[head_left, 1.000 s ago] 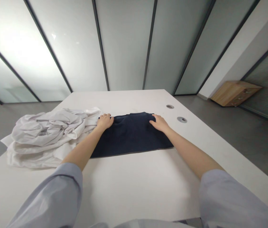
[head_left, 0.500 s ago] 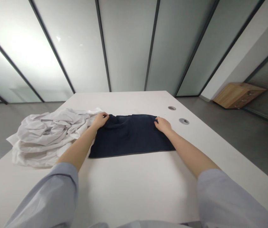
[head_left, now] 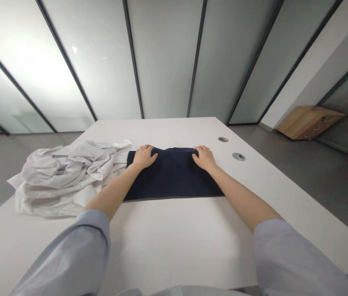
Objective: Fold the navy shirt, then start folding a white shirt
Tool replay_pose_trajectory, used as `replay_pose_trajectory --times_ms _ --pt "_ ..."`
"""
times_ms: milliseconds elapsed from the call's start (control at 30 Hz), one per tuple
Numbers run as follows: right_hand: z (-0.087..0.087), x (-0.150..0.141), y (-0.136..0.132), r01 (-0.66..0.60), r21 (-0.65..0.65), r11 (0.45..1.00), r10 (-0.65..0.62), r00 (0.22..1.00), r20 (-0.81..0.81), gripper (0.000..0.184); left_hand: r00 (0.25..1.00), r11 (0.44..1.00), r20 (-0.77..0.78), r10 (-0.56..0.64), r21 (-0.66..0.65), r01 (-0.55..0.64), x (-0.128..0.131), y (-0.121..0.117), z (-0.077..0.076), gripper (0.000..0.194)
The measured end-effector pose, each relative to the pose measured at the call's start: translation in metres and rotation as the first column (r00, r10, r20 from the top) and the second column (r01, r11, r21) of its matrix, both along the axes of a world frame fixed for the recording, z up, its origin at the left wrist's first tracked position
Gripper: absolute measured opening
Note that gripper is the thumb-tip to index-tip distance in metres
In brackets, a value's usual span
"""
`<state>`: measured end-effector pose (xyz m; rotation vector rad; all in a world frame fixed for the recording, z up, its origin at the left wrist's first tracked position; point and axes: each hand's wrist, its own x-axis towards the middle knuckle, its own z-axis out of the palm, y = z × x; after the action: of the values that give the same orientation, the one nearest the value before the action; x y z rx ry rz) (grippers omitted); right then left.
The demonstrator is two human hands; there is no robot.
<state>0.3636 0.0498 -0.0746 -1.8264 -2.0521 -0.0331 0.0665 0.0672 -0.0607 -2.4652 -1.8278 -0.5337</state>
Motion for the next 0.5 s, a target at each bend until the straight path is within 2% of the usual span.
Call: replay_pose_trajectory --times_ms 67,167,267,367,500 --pt "0.002 -0.021 0.007 -0.081 -0.034 0.996 0.081 0.997 -0.015 0.043 0.999 0.999 -0.033 -0.028 -0.038 0.027 0.02 -0.003 -0.006 0.055" --pt "-0.004 -0.042 0.017 -0.101 -0.114 0.988 0.098 0.995 -0.032 0.051 0.999 0.991 -0.042 0.035 -0.127 -0.04 0.031 -0.005 -0.019 0.068" --pt "-0.02 -0.044 0.019 -0.042 -0.228 0.973 0.044 0.999 0.002 0.06 0.991 0.967 -0.065 0.118 -0.217 -0.129 0.021 -0.009 -0.031 0.083" --pt "-0.034 -0.036 0.015 -0.008 -0.271 0.962 0.02 0.999 0.039 0.07 0.986 0.955 -0.091 0.142 -0.249 -0.161 0.005 -0.013 -0.037 0.094" --pt "-0.035 -0.029 0.01 0.055 -0.306 0.95 -0.044 0.998 0.043 0.081 0.977 0.929 -0.121 0.173 -0.308 -0.203 -0.002 -0.015 -0.037 0.099"
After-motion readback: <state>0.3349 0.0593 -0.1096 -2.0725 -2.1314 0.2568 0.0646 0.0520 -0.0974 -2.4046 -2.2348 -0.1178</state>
